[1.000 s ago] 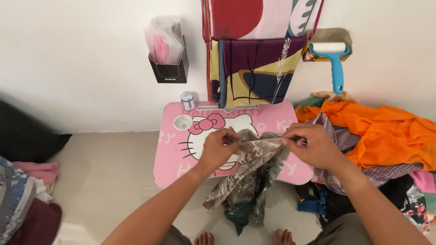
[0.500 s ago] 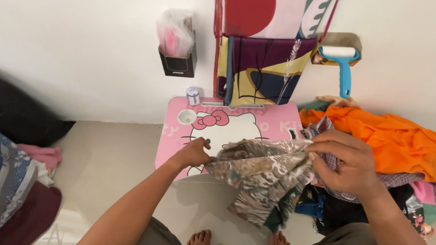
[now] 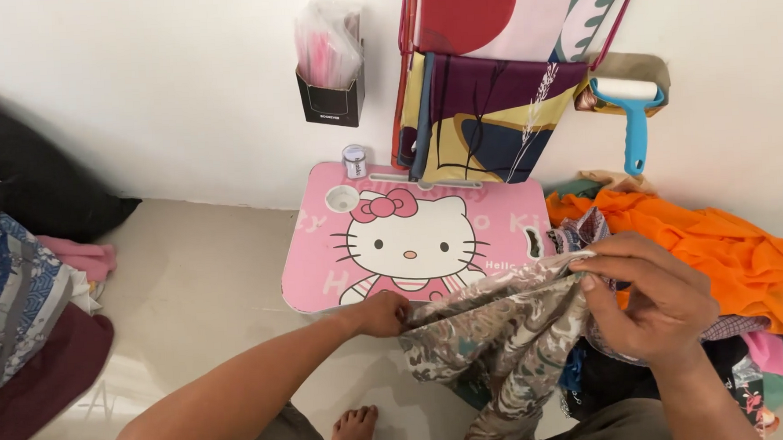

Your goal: Unfolding a piece of patterned fabric on a small table and cleaning it with a lint roller.

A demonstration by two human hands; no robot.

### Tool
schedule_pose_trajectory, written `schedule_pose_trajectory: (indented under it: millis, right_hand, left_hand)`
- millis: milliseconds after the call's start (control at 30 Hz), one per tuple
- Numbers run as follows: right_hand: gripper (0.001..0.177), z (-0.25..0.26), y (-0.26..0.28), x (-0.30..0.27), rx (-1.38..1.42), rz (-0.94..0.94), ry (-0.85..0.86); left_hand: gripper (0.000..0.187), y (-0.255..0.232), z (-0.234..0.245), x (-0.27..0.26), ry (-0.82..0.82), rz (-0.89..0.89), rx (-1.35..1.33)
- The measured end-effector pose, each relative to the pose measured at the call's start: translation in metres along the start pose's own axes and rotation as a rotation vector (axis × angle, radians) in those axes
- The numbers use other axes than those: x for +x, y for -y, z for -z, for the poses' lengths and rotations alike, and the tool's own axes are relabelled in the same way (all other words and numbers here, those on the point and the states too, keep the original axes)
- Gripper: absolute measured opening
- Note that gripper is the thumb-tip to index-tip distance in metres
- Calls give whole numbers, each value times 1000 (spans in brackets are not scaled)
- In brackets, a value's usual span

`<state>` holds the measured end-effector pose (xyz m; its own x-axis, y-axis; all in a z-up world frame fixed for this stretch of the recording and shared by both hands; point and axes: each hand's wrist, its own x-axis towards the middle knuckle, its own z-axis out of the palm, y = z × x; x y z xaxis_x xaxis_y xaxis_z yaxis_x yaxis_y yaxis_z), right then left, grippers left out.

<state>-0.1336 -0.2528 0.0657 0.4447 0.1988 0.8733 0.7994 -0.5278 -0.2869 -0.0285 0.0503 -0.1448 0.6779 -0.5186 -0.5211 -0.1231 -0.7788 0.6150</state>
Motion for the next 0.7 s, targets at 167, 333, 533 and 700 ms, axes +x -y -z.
schedule_pose_trajectory:
  millis: [167, 333, 533, 700]
  right_hand:
    - [12, 5, 0, 7, 10, -68, 17]
    - [16, 12, -6, 6, -36, -135, -2]
    - [13, 26, -34, -6, -84, -117, -68]
    - [6, 30, -34, 0, -134, -166, -75]
  left_hand:
    - [28, 17, -11, 18, -175, -150, 77]
    - [10, 15, 17, 13, -210, -33, 12]
    - [11, 19, 49, 12, -386, 13, -168]
    - [11, 18, 71, -4, -459, -61, -364]
